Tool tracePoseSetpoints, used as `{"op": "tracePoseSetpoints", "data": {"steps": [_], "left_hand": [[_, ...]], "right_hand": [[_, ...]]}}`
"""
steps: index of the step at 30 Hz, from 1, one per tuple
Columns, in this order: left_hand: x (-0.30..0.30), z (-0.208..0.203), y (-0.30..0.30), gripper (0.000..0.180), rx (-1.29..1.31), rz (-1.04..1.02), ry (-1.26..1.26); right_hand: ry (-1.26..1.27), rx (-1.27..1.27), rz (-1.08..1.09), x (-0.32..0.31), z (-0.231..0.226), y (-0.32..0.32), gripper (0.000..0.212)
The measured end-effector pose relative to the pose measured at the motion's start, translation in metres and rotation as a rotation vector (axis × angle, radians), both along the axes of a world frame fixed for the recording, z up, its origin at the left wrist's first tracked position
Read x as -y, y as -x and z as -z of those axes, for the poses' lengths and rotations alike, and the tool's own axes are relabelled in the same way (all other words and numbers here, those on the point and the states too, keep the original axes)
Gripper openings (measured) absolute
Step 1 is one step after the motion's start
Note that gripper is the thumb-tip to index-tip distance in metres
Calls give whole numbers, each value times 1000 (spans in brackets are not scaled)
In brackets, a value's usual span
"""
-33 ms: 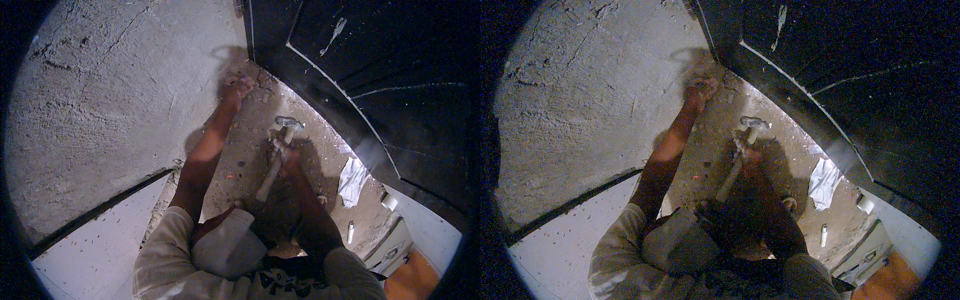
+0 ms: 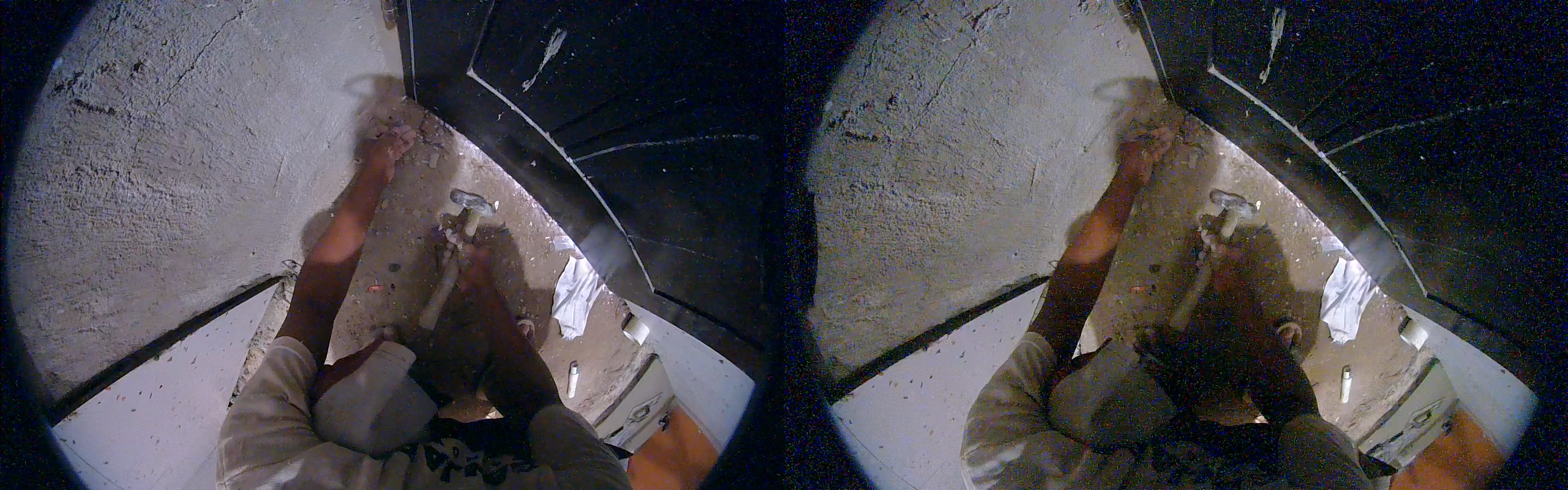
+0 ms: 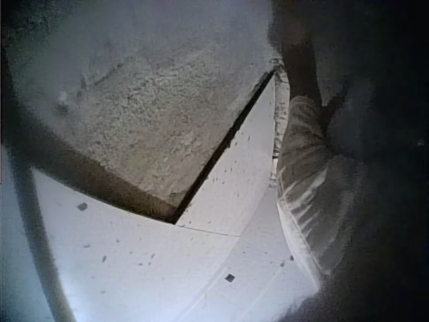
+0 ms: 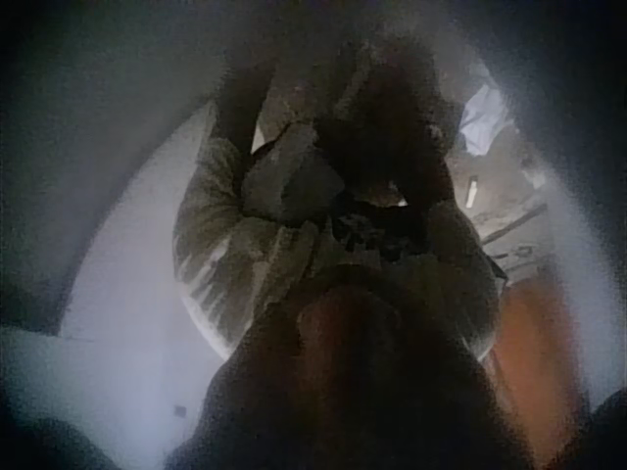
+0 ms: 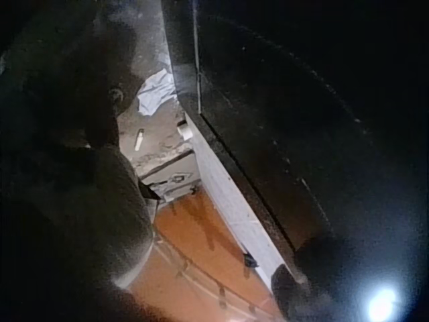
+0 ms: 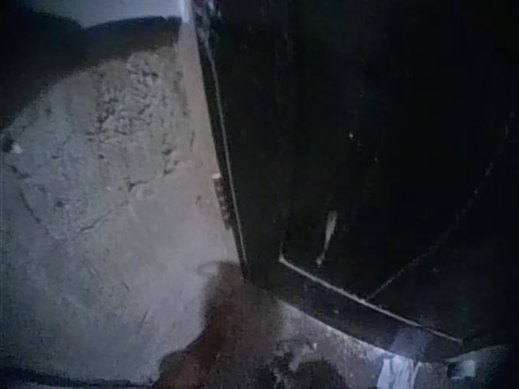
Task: The person measures and marks a large white tile with a ruler and marker, then uses a hammer and chisel to chip away at the wall and floor edges. The person also briefly pets a cat before resuming the chiseling work.
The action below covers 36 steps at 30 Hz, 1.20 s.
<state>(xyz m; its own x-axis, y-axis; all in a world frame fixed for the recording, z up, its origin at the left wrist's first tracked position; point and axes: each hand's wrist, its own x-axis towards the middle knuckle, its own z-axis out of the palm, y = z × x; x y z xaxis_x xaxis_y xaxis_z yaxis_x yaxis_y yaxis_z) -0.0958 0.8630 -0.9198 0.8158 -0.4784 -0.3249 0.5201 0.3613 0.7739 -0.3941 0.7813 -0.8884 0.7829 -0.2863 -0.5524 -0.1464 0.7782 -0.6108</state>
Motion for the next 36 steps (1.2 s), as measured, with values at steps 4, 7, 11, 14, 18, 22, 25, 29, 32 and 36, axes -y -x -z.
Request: {"op": "tracePoseSetpoints", "data": {"steps": [4, 7, 11, 14, 18, 22, 25, 29, 32, 36], "left_hand": [[-7, -1, 1, 47, -4, 65, 185], [-15, 12, -6, 53, 117, 75, 202], [-3, -2, 3, 55, 16, 68, 197], [-14, 4, -9, 41, 217, 228, 4], [1, -9, -12, 41, 0, 266, 81], [-32, 61, -42, 43, 254, 223, 277], [-7, 55, -27, 41, -27, 142, 254], [-11, 36, -27, 34, -200, 48, 224], [1, 1, -15, 35, -109, 39, 108], [2, -6, -14, 40, -90, -3, 103]], "right_hand": [[-60, 76, 41, -17, -27, -5, 47], [-71, 140, 59, -21, -19, -11, 47], [90, 127, 142, -17, 12, -6, 37], [157, -78, 230, -26, -1, -29, 28], [84, -71, 472, -27, -14, -43, 24], [-120, -22, 415, -35, -54, -70, 21], [-362, -1, 345, -11, -22, -60, 29], [-316, -45, 301, -16, -41, -78, 29], [-83, -114, 476, -27, -20, -92, 31], [-81, 156, 503, -39, 4, -107, 39]]}}
